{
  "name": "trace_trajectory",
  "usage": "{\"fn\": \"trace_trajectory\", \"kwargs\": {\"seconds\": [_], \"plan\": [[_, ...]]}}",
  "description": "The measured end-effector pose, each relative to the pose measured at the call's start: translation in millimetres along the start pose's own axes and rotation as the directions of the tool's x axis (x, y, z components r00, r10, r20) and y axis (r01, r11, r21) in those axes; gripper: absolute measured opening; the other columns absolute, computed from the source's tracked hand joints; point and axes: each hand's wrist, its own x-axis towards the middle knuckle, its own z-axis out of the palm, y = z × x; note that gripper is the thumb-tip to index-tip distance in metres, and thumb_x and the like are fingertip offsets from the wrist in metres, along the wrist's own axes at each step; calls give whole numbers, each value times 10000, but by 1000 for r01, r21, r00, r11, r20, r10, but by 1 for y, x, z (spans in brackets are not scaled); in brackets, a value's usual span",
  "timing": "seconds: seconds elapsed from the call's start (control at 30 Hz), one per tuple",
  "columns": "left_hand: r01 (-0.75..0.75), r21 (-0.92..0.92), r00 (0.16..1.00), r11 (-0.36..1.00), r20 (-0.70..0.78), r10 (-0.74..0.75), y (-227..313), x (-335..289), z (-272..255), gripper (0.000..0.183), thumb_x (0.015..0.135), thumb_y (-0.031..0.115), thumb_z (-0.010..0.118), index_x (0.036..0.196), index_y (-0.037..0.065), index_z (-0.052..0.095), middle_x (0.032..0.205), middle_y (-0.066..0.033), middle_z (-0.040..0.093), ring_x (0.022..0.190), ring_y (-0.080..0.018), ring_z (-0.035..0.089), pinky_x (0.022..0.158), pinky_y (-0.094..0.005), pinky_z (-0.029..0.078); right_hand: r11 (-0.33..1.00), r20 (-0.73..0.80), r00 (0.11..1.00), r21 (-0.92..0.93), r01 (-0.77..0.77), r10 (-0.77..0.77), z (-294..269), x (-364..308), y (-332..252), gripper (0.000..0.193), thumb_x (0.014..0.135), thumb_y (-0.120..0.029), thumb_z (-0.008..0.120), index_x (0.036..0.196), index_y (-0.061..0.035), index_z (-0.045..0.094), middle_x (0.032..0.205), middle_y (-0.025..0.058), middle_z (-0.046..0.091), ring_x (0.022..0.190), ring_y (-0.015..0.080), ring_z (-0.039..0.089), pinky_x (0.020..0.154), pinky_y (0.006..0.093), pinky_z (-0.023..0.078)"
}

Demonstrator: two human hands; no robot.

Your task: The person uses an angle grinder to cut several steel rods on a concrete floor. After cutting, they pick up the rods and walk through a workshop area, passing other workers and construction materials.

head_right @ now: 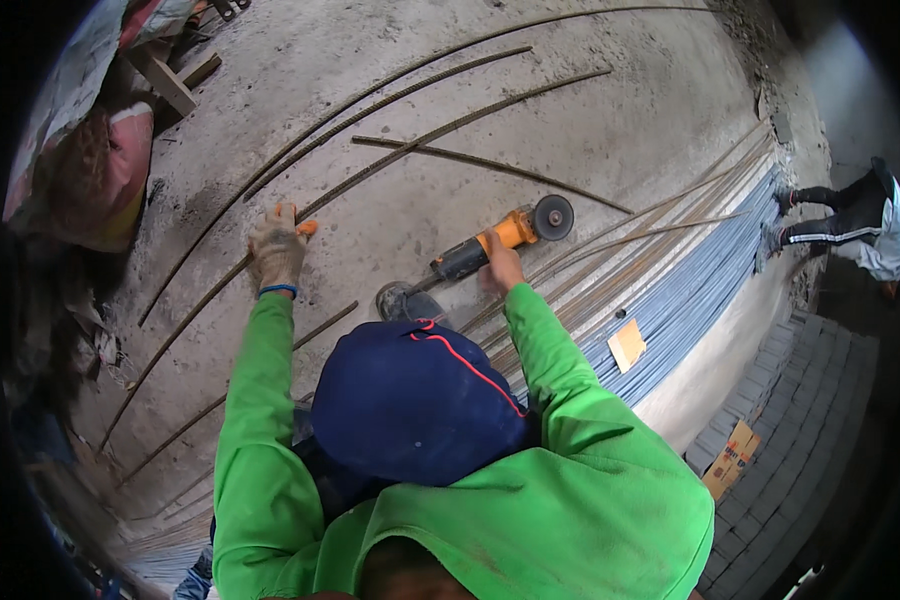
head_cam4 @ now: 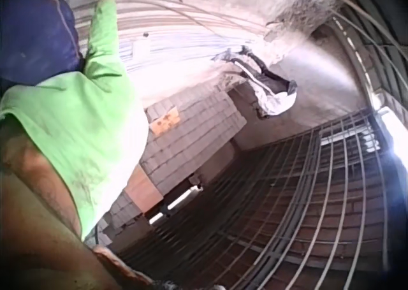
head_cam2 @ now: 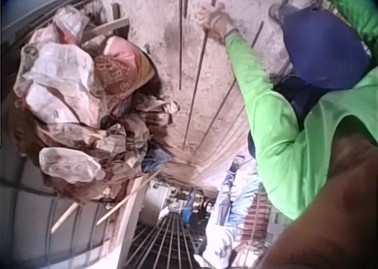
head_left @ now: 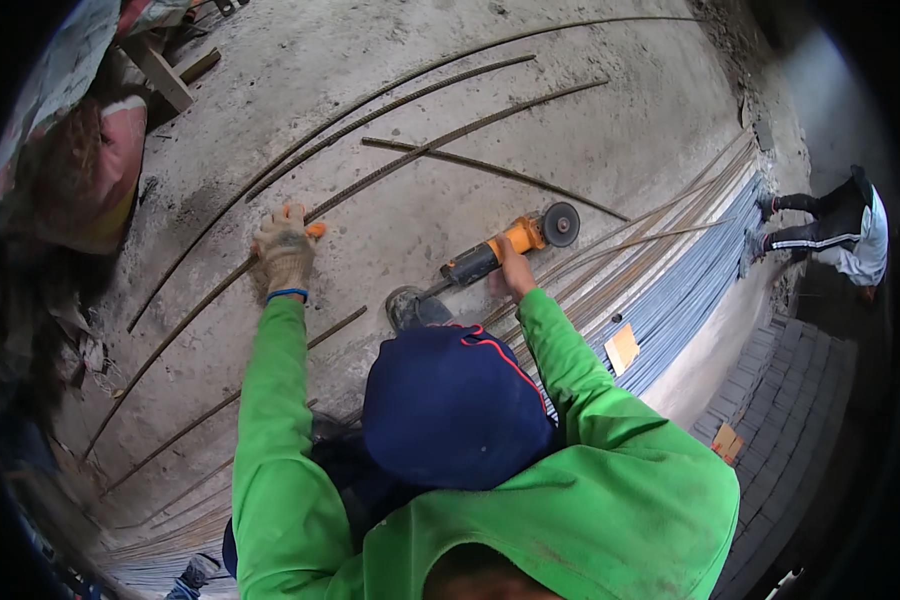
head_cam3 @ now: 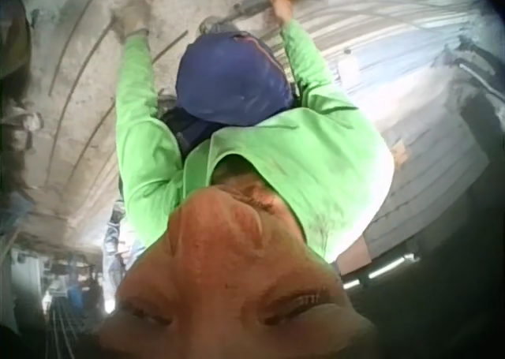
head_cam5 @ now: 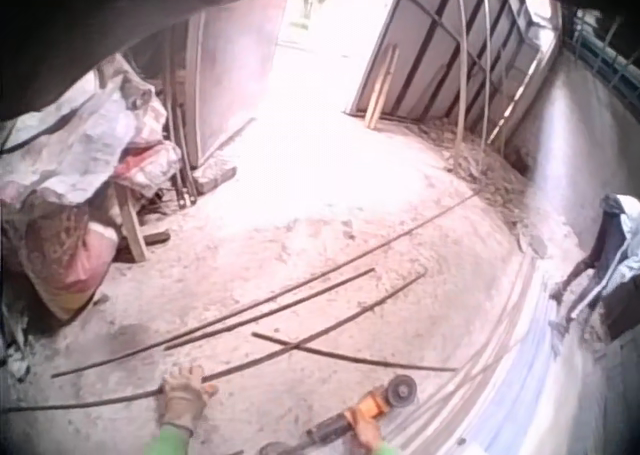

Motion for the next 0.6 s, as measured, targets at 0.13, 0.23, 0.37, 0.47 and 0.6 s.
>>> {"fn": "trace_trajectory", "kwargs": {"seconds": [0.13,0.23,0.37,0.47,0.6], "plan": [[-80,-204,997,976,-16,78,-33,13,26,255,925,231,684,1140,99,647,1035,-132,690,940,-326,682,766,-472,539,599,138,950,-748,286,-280,-5,-9,-27,708,920,-643,578,1051,52,616,820,218,634,752,396,670,718,461,558],[-98,-382,995,919,-48,86,-34,16,-4,163,947,191,653,1082,99,638,1010,-131,687,918,-337,684,766,-467,554,50,283,467,-812,582,-838,10,-14,-92,633,895,-488,690,1232,30,554,1106,275,616,967,452,634,842,496,529],[-192,-416,967,889,-233,100,-48,18,-40,152,942,186,669,1056,92,637,986,-120,679,818,-333,690,675,-446,557,-457,439,-148,-779,430,-886,30,9,-246,757,891,-601,636,1372,-29,519,1407,214,517,1261,400,513,1135,536,334],[-208,-388,928,898,-369,56,-45,26,-100,146,915,162,696,1033,94,643,937,-95,663,757,-301,685,634,-408,552,-383,679,360,-688,616,-640,10,23,-304,562,981,-579,518,1088,-43,647,1051,229,701,1067,403,649,959,511,466],[-195,-341,849,920,-528,-16,-60,33,-131,144,890,126,710,1013,76,654,922,-79,662,764,-266,679,632,-384,558,-486,706,207,-641,594,-677,11,-25,-324,462,1000,-495,548,940,-52,661,812,212,703,779,397,694,695,507,530]]}}
